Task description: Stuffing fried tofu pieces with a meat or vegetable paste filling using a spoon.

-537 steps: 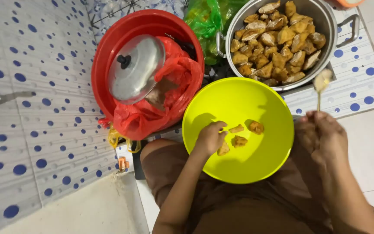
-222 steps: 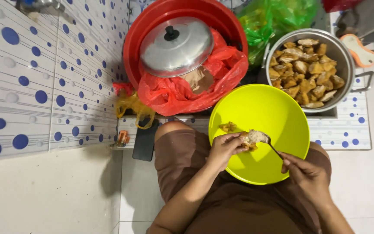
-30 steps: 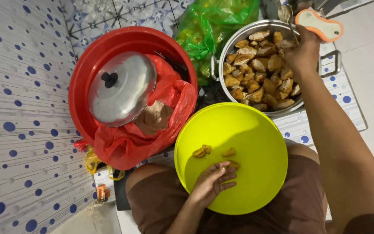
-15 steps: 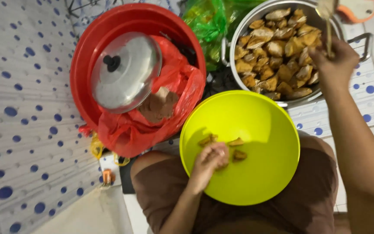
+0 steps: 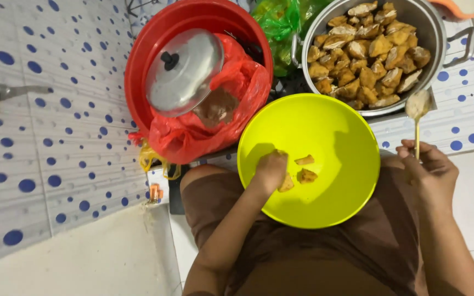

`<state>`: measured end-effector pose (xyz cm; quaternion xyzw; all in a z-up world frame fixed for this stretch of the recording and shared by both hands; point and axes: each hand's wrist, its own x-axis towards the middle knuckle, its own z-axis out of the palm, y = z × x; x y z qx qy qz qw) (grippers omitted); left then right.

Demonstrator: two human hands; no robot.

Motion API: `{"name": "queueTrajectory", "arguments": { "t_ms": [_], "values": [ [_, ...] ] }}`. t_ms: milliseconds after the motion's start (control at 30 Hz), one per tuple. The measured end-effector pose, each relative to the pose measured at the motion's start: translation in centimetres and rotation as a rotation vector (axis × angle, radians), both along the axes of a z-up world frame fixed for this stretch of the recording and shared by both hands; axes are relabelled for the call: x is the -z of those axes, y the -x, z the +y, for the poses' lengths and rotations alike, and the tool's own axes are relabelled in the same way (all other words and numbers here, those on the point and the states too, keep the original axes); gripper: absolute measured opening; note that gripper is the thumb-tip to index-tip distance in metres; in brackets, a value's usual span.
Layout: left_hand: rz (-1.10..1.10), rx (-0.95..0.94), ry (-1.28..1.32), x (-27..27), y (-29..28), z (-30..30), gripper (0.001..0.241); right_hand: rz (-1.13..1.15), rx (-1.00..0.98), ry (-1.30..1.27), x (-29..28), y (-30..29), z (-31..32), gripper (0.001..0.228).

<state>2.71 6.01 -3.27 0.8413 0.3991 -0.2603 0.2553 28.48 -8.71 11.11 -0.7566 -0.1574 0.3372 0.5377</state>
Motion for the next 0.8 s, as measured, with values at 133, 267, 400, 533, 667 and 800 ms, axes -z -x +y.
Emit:
{"name": "queueTrajectory", "arguments": {
  "t_ms": [133, 267, 400, 533, 667, 800],
  "values": [
    [-0.089, 0.021, -0.167, 2.6, -0.6, -4.8, 0.008, 0.089, 0.033, -0.036, -1.2, 1.6, -1.8, 0.025],
    [0.165, 0.159, -0.195, 3.5, -0.7, -6.3, 0.037, 0.168, 0.004, -0.179, -1.8, 3.1, -3.0, 0.019],
    [0.101, -0.106, 0.081, -5.9, -0.7, -4.2, 0.036, 0.194, -0.047, -0.189, -2.2, 4.2, -4.4, 0.021],
    [-0.598, -0.434, 0.098, -8.5, 3.1, -3.3, 0.014, 0.199, -0.089, 0.005, -4.5, 5.9, -4.9, 0.019],
    [-0.858, -0.814, 0.441, -8.1, 5.3, -3.8, 0.065, 0.153, -0.120, -0.294, -0.3, 7.5, -5.2, 0.023],
    [-1.320, -0.928, 0.918, -6.0, 5.9, -6.9, 0.065, 0.224, -0.160, -0.362, 0.0, 10.4, -5.4, 0.026]
  ]
}}
